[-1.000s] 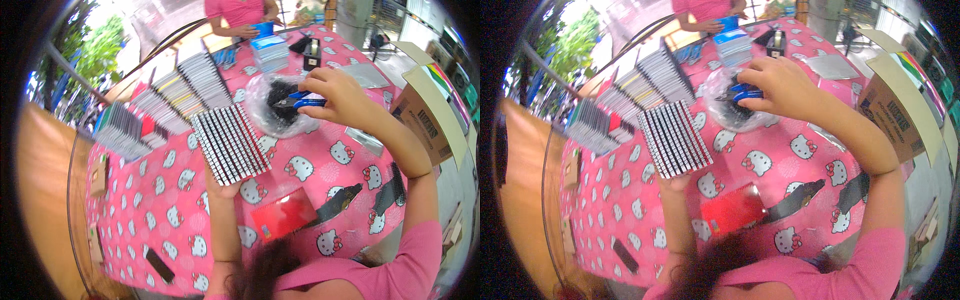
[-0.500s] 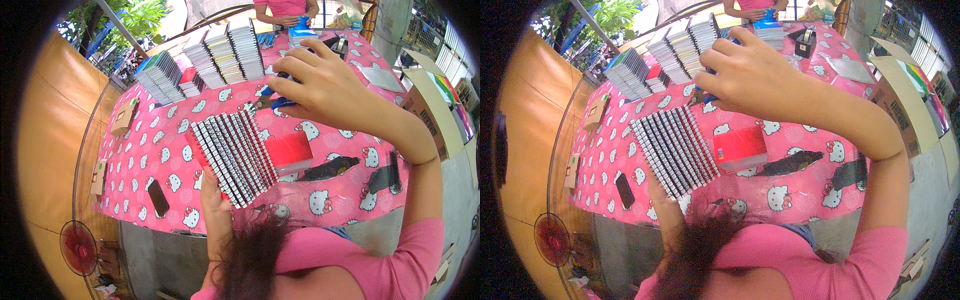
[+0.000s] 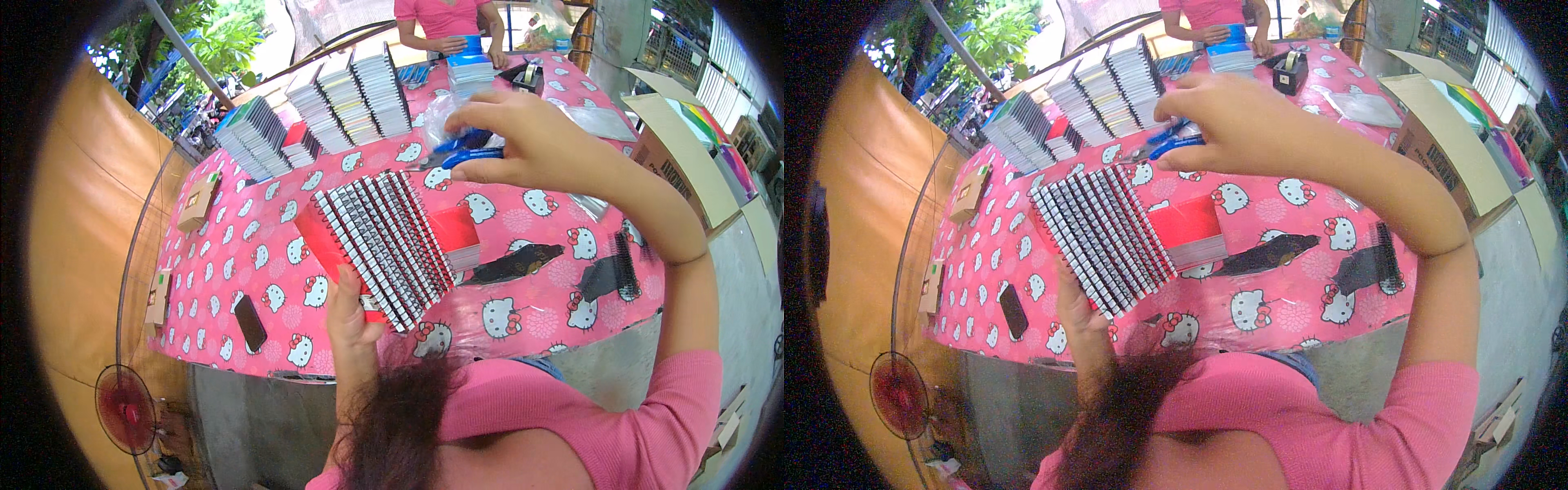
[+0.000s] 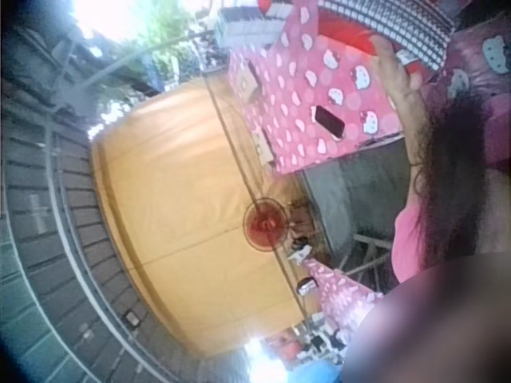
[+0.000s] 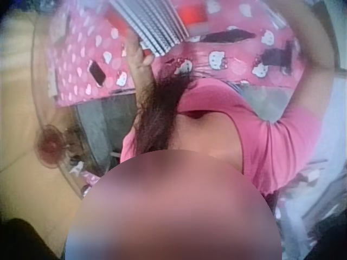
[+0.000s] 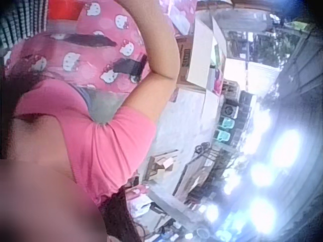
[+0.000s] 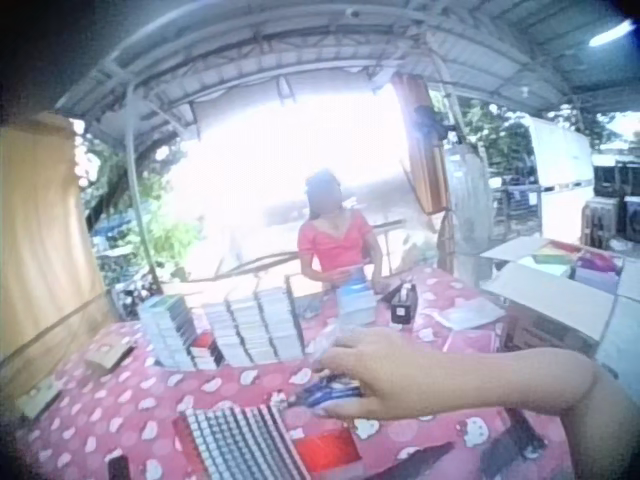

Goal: The person assembles booklets by plugging electronic components into base units, organizing them in a box, and then inserting metal spiral bindings into a stack of red and white printed covers using their hands.

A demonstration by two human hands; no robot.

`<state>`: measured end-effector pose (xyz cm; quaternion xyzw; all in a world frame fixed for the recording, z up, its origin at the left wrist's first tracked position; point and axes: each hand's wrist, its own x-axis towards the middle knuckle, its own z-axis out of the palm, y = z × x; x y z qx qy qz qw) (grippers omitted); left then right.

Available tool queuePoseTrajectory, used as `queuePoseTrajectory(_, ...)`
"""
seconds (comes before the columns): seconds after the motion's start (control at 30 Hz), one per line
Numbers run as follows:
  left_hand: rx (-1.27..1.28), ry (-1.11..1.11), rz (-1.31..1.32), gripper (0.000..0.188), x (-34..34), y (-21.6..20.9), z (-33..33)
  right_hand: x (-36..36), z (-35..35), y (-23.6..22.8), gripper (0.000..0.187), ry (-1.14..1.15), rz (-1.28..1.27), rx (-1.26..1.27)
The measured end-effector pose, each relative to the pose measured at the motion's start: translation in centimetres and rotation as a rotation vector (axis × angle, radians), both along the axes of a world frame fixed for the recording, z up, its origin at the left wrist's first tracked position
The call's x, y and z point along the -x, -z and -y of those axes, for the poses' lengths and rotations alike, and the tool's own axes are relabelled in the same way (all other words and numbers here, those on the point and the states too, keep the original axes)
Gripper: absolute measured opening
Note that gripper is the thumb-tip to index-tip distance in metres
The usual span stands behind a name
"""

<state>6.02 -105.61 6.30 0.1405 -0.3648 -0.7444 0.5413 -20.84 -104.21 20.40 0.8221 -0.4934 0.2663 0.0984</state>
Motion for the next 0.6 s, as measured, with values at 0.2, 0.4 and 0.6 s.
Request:
queuePoseTrajectory(0.2, 0.015, 0.092, -0.017, 0.052, 0.8, 0.2, 0.44, 0.77, -0.88, 0.46, 0.049, -0.053, -0.261, 0.461)
queuePoseTrajectory(0.4, 0.042, 0.078, 0.014, 0.052, 0.8, 0.11, 0.45, 0.42, -1.27, 0.34, 0.049, -0.034, -0.309, 0.483)
queuePoseTrajectory(0.6, 0.036, 0.067, 0.004, 0.051, 1.01, -0.06, 0.37, 0.36, -1.21, 0.22, 0.046, -0.055, -0.315, 0.564)
